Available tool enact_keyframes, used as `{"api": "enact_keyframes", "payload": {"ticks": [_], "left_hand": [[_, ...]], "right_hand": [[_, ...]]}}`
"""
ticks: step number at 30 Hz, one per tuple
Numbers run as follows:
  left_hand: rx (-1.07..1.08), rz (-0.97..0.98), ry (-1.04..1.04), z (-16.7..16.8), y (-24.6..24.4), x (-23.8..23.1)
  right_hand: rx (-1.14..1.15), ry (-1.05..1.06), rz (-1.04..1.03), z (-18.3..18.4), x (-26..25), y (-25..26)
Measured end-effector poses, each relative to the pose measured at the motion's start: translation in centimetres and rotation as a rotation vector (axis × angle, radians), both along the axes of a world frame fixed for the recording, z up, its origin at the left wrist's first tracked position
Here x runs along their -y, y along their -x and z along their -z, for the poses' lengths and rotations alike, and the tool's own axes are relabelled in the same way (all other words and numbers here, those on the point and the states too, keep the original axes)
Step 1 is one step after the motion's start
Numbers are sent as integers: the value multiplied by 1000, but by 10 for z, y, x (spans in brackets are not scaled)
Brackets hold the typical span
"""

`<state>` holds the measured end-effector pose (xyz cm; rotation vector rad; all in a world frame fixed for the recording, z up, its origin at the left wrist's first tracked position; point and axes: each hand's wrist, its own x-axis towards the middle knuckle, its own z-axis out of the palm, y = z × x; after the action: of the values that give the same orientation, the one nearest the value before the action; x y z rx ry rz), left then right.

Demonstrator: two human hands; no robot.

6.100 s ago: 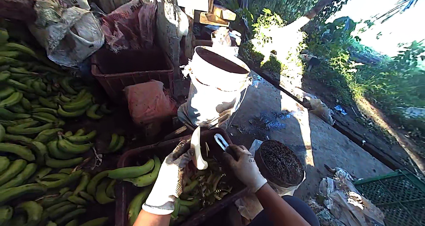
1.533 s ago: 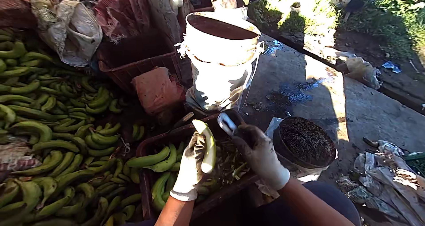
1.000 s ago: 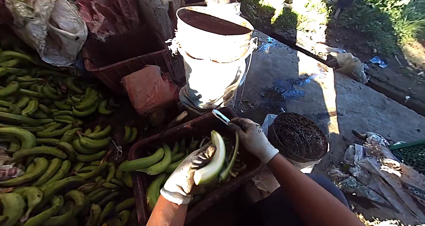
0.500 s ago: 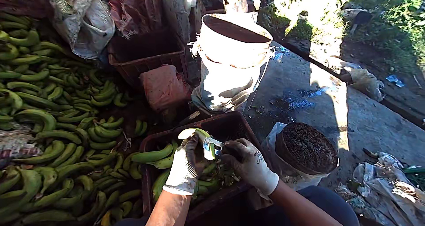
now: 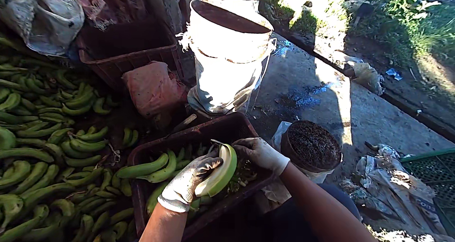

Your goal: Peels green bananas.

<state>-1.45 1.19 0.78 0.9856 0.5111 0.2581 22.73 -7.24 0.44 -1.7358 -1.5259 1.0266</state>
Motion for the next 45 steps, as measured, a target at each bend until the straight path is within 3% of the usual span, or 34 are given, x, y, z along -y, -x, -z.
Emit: {"api": "enact_keyframes", "payload": {"ticks": [5, 7, 10, 12, 14, 16, 18, 21, 23, 25, 27, 29, 37, 45], "left_hand": [[154, 96, 152, -4, -2, -4], [209, 150, 209, -2, -1, -5], [51, 52, 8, -13, -2, 0], [-147, 8, -275, -16, -5, -1], [-322, 38, -534, -11, -9, -5], [-382, 52, -644, -7, -13, -5], [-394, 70, -689, -9, -15, -1], [-357, -26, -707, -14, -13, 3], [-212, -247, -582, -14, -13, 3], [65, -472, -240, -8, -13, 0], [298, -556, 86, -5, -12, -4], [414, -612, 273, -8, -11, -7], [432, -583, 322, -11, -10, 1], [457, -551, 388, -6, -9, 0]], "right_hand": [[-28, -63, 13, 2, 5, -2], [179, 73, 58, 15, 1, -13], [407, 243, 237, 24, -4, -32], [422, 142, 340, 10, 1, -29], [428, -73, 310, -9, 8, -15], [459, -219, 192, -20, 14, 3], [537, -117, 152, -20, 13, 12], [571, 30, 281, -10, 7, 3], [432, -66, 357, -13, 9, 0], [316, -205, 356, -17, 15, 8], [290, -360, 303, -15, 21, 20], [295, -477, 236, -9, 24, 28], [267, -644, 54, -1, 21, 34], [320, -649, 14, -1, 25, 32]]}}
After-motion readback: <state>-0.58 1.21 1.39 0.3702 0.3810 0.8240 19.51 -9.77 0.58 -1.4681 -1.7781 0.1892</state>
